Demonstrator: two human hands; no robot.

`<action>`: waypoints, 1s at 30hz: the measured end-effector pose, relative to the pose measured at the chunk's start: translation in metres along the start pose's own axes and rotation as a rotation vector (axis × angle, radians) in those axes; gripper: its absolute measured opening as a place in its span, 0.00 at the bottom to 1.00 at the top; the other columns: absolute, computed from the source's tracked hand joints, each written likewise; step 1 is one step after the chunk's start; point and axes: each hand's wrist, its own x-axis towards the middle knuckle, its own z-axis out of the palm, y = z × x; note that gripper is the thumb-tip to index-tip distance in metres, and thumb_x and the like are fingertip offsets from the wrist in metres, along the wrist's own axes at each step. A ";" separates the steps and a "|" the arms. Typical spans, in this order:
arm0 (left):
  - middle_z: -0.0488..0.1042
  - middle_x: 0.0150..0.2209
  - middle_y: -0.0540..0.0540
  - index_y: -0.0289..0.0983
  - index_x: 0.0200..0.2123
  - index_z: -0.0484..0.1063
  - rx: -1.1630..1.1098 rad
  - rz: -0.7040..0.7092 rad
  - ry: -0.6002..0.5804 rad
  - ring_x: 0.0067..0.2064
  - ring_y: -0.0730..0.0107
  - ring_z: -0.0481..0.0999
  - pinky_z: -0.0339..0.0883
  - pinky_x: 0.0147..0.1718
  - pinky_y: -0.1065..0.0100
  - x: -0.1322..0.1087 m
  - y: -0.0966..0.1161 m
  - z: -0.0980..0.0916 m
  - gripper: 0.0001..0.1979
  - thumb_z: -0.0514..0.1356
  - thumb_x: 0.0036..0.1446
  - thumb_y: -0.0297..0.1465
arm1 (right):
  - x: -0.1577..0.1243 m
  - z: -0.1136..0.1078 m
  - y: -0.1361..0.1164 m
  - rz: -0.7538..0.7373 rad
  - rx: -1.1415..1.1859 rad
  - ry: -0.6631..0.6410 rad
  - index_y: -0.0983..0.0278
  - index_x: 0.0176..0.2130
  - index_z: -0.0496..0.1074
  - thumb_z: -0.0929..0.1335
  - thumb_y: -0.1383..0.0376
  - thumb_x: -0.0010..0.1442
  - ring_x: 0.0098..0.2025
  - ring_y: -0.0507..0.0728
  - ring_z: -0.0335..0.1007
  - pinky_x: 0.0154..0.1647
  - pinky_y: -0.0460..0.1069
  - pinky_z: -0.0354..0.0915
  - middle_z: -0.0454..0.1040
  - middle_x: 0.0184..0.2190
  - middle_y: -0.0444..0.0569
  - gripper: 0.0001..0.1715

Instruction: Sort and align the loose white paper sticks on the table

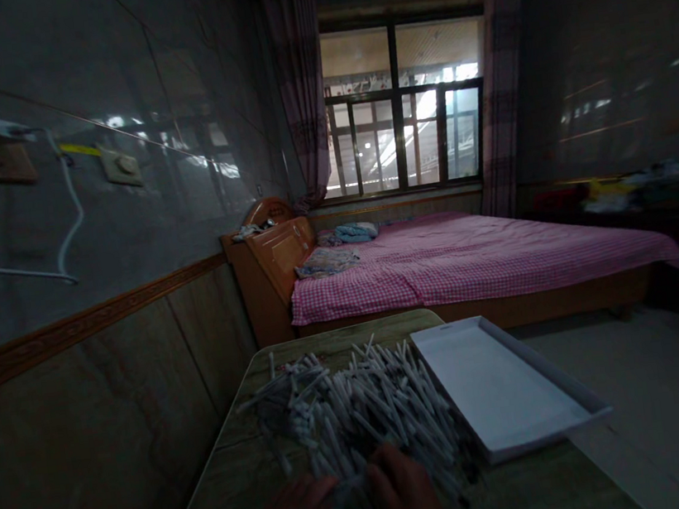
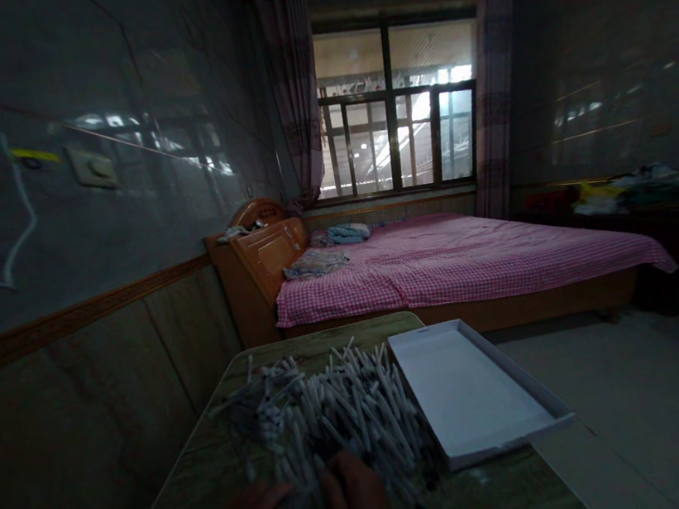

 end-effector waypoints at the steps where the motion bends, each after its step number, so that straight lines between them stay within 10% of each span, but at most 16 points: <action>1: 0.86 0.40 0.48 0.52 0.52 0.80 -0.004 -0.002 0.005 0.40 0.67 0.85 0.78 0.42 0.69 0.000 0.000 0.001 0.24 0.43 0.73 0.37 | 0.000 -0.001 0.000 -0.011 -0.001 -0.004 0.60 0.35 0.74 0.64 0.60 0.69 0.35 0.56 0.76 0.37 0.46 0.65 0.79 0.31 0.46 0.13; 7: 0.86 0.38 0.48 0.52 0.49 0.81 -0.011 -0.022 0.068 0.38 0.67 0.86 0.79 0.37 0.70 -0.001 -0.002 0.009 0.25 0.42 0.73 0.39 | 0.000 -0.008 -0.004 -0.042 0.115 -0.016 0.60 0.48 0.75 0.64 0.62 0.67 0.46 0.59 0.78 0.46 0.48 0.67 0.81 0.43 0.50 0.14; 13: 0.87 0.39 0.49 0.52 0.49 0.81 -0.047 -0.034 0.072 0.39 0.68 0.86 0.78 0.40 0.72 -0.003 -0.004 0.013 0.24 0.43 0.73 0.41 | 0.001 -0.006 0.000 -0.026 0.012 -0.017 0.60 0.35 0.74 0.64 0.63 0.66 0.37 0.58 0.77 0.39 0.47 0.66 0.79 0.33 0.48 0.10; 18: 0.87 0.36 0.49 0.52 0.47 0.81 -0.021 -0.023 0.121 0.36 0.69 0.86 0.78 0.37 0.73 0.000 -0.004 0.012 0.26 0.41 0.73 0.42 | 0.001 -0.007 -0.002 -0.046 0.127 -0.019 0.60 0.51 0.73 0.64 0.62 0.67 0.45 0.58 0.78 0.45 0.47 0.67 0.81 0.42 0.50 0.15; 30: 0.87 0.35 0.53 0.48 0.42 0.81 -0.069 0.035 0.236 0.33 0.72 0.87 0.77 0.36 0.79 0.024 0.012 -0.022 0.19 0.50 0.72 0.42 | 0.009 -0.018 -0.002 -0.183 -0.105 0.092 0.61 0.41 0.77 0.63 0.68 0.64 0.40 0.58 0.78 0.41 0.48 0.69 0.79 0.38 0.50 0.12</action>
